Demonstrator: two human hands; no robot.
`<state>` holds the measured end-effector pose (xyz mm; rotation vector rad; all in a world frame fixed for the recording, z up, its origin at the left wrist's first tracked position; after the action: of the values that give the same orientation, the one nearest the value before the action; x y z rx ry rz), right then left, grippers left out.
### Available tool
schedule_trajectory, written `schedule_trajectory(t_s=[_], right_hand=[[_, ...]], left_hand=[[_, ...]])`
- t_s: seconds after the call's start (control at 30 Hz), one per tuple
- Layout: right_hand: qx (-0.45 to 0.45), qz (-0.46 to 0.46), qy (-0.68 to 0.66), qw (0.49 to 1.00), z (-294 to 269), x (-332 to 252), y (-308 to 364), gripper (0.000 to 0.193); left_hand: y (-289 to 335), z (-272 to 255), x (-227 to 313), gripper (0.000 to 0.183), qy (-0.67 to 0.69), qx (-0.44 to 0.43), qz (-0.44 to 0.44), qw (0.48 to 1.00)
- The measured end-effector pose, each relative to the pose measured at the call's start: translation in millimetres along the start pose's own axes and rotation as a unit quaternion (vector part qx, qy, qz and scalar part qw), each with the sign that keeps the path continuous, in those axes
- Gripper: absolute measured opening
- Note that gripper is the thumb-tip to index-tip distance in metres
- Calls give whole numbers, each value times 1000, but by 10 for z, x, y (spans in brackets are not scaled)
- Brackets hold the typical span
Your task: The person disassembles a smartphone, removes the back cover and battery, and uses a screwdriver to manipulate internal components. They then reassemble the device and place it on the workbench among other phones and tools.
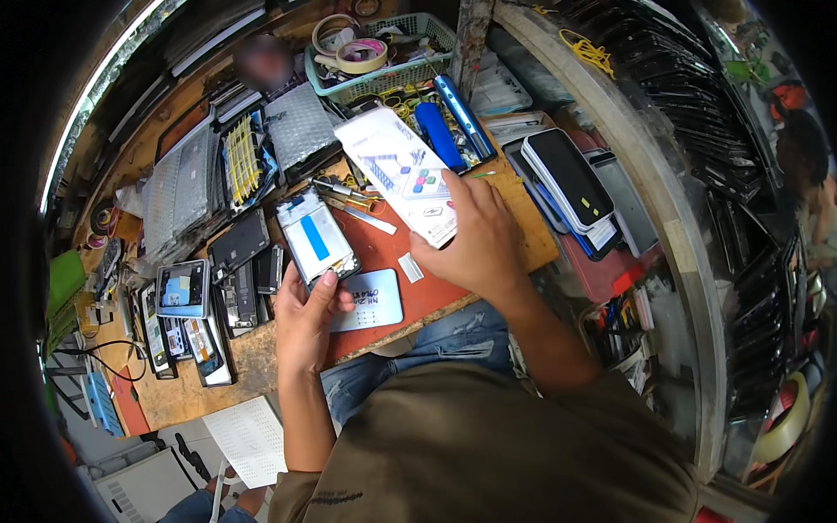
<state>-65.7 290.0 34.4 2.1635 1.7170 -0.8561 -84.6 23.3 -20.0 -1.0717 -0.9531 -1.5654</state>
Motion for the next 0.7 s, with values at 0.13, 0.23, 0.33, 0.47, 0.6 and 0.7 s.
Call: schedule_trajectory(t_s=[0.13, 0.23, 0.33, 0.47, 0.6, 0.7], right_hand=[[-175, 86, -590, 784, 42, 211, -53, 73], [-252, 98, -754, 599, -21, 271, -76, 68], [-166, 138, -634, 743, -97, 530, 111, 67], [-57, 48, -377, 923, -488, 631, 364, 83], [-204, 68, -549, 808, -486, 320, 578, 93], [-174, -153, -250, 940, -306, -383, 818, 104]], left_hand=[[-140, 98, -37, 42, 30, 14, -25, 999], [-217, 240, -128, 57, 86, 37, -45, 995], [-53, 406, -72, 101, 102, 6, -18, 995], [142, 375, 41, 85, 7, -6, -25, 1000], [478, 353, 221, 74, -133, -90, 15, 987], [818, 550, 360, 93, 62, -205, 107, 971]])
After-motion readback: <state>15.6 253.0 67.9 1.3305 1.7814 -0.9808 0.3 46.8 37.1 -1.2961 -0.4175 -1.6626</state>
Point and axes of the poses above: each hand's wrist, its own y-axis away from the middle knuckle, its own z-axis out of the palm, x = y × z, the point moved 9 cm from there along -y, towards the middle knuckle, and after that the axes turned 9 degrees about z, right-handed, at the moved point
